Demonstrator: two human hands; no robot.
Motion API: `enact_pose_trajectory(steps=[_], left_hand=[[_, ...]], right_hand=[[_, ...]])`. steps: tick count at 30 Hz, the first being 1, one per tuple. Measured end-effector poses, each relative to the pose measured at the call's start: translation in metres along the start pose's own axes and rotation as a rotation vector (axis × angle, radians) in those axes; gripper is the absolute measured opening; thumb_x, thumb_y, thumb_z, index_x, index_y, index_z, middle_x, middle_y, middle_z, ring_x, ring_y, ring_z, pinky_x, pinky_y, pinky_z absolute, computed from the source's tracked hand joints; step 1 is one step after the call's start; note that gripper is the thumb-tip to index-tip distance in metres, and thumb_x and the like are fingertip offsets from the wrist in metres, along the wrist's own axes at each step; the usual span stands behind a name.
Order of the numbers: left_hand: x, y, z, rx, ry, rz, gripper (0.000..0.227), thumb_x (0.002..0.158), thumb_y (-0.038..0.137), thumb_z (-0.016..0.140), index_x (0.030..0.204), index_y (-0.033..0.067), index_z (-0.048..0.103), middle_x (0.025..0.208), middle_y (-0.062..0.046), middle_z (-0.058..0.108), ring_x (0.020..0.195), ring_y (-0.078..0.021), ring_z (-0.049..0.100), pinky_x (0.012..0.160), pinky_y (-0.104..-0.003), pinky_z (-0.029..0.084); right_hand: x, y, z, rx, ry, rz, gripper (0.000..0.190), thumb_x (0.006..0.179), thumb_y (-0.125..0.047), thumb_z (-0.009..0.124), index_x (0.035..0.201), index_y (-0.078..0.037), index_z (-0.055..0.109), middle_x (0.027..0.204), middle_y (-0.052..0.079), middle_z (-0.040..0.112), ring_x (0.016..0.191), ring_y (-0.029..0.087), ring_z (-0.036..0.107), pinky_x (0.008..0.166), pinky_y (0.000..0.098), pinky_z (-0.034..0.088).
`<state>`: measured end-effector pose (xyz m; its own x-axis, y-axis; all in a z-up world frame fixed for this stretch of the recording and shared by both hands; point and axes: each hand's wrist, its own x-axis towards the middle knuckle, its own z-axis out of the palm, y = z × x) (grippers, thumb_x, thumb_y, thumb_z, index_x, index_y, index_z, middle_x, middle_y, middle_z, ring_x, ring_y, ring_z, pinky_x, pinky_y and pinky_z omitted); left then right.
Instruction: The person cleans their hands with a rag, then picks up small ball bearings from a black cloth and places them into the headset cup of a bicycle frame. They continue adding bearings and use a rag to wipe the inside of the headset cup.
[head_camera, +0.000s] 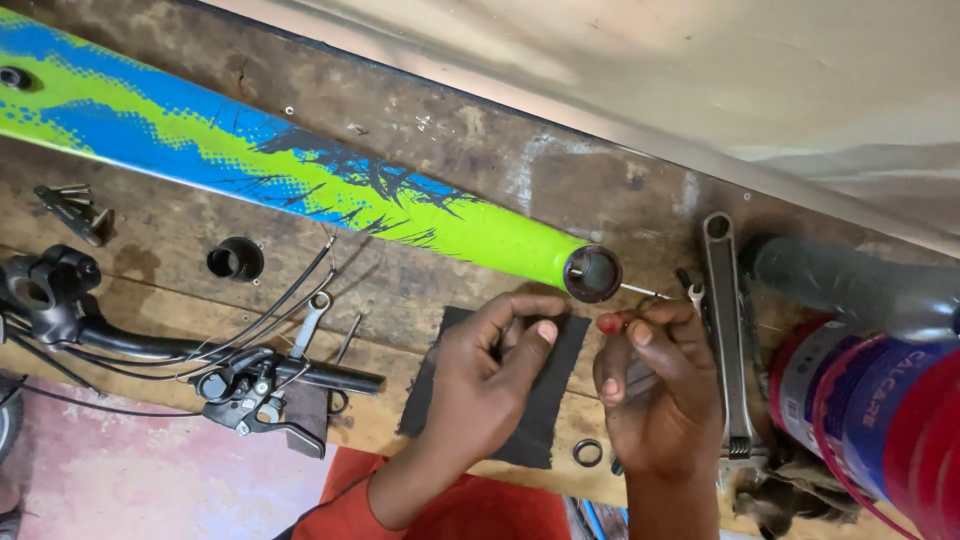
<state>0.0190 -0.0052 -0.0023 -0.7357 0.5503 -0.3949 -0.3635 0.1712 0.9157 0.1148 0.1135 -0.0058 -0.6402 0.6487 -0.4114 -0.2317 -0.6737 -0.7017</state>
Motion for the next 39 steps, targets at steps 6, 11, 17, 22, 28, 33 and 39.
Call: enact_pose_trajectory(steps=[6, 11, 17, 22, 28, 33, 39], left_hand=[[-0.005, -0.001, -0.002, -0.011, 0.012, -0.094, 0.019, 0.095, 0.018, 0.060, 0.105, 0.0099, 0.074, 0.062, 0.006, 0.042, 0.058, -0.0056, 0.037, 0.054, -0.025, 0.030], [-0.006, -0.004, -0.008, 0.026, 0.011, -0.150, 0.022, 0.094, 0.019, 0.060, 0.108, 0.0122, 0.075, 0.061, 0.006, 0.041, 0.057, -0.0065, 0.039, 0.053, -0.026, 0.032], [-0.010, -0.007, -0.013, 0.016, -0.026, -0.198, 0.024, 0.096, 0.024, 0.058, 0.111, 0.0127, 0.072, 0.059, 0.005, 0.039, 0.053, -0.0094, 0.035, 0.050, -0.032, 0.029], [-0.011, -0.008, -0.015, 0.035, -0.020, -0.170, 0.026, 0.096, 0.026, 0.057, 0.115, 0.0159, 0.072, 0.061, 0.004, 0.040, 0.055, -0.0102, 0.037, 0.052, -0.032, 0.031], [-0.010, -0.013, -0.017, -0.051, -0.029, -0.132, 0.027, 0.098, 0.026, 0.056, 0.117, 0.0140, 0.070, 0.060, 0.004, 0.037, 0.053, -0.0093, 0.033, 0.051, -0.032, 0.029], [-0.011, -0.013, -0.019, -0.101, -0.034, -0.190, 0.029, 0.099, 0.026, 0.053, 0.122, 0.0152, 0.066, 0.062, 0.001, 0.043, 0.048, -0.0133, 0.033, 0.047, -0.037, 0.028], [-0.012, -0.013, -0.014, -0.243, -0.008, -0.258, 0.032, 0.097, 0.020, 0.049, 0.124, 0.0082, 0.061, 0.100, -0.007, 0.063, 0.082, -0.0181, 0.061, 0.062, -0.033, 0.058]], right_hand=[[-0.009, 0.006, 0.012, -0.264, 0.191, -0.219, 0.021, 0.082, 0.012, 0.058, 0.090, -0.007, 0.058, 0.093, 0.013, 0.064, 0.078, 0.021, 0.069, 0.041, 0.0213, 0.040], [-0.017, 0.003, 0.030, -0.587, 0.325, -0.345, 0.024, 0.080, 0.016, 0.063, 0.089, -0.004, 0.055, 0.091, 0.021, 0.068, 0.086, 0.024, 0.074, 0.046, 0.0188, 0.047], [-0.018, 0.006, 0.031, -1.025, 0.208, -0.652, 0.023, 0.086, 0.018, 0.070, 0.095, 0.003, 0.056, 0.091, 0.021, 0.069, 0.091, 0.027, 0.074, 0.067, 0.0298, 0.062], [-0.015, 0.008, 0.030, -1.084, 0.175, -0.766, 0.022, 0.086, 0.022, 0.072, 0.094, 0.007, 0.058, 0.092, 0.022, 0.068, 0.089, 0.029, 0.073, 0.075, 0.0312, 0.062], [-0.013, 0.010, 0.026, -0.916, 0.264, -0.626, 0.025, 0.086, 0.020, 0.070, 0.096, 0.003, 0.054, 0.095, 0.023, 0.068, 0.090, 0.027, 0.073, 0.082, 0.0306, 0.061], [-0.016, 0.014, 0.027, -0.866, 0.242, -0.581, 0.023, 0.085, 0.017, 0.070, 0.095, 0.002, 0.056, 0.093, 0.020, 0.068, 0.090, 0.025, 0.072, 0.085, 0.0316, 0.063], [-0.026, 0.017, 0.024, -0.954, 0.263, -0.531, 0.016, 0.090, 0.010, 0.069, 0.095, 0.000, 0.058, 0.093, 0.020, 0.070, 0.089, 0.023, 0.074, 0.056, 0.0236, 0.056]])
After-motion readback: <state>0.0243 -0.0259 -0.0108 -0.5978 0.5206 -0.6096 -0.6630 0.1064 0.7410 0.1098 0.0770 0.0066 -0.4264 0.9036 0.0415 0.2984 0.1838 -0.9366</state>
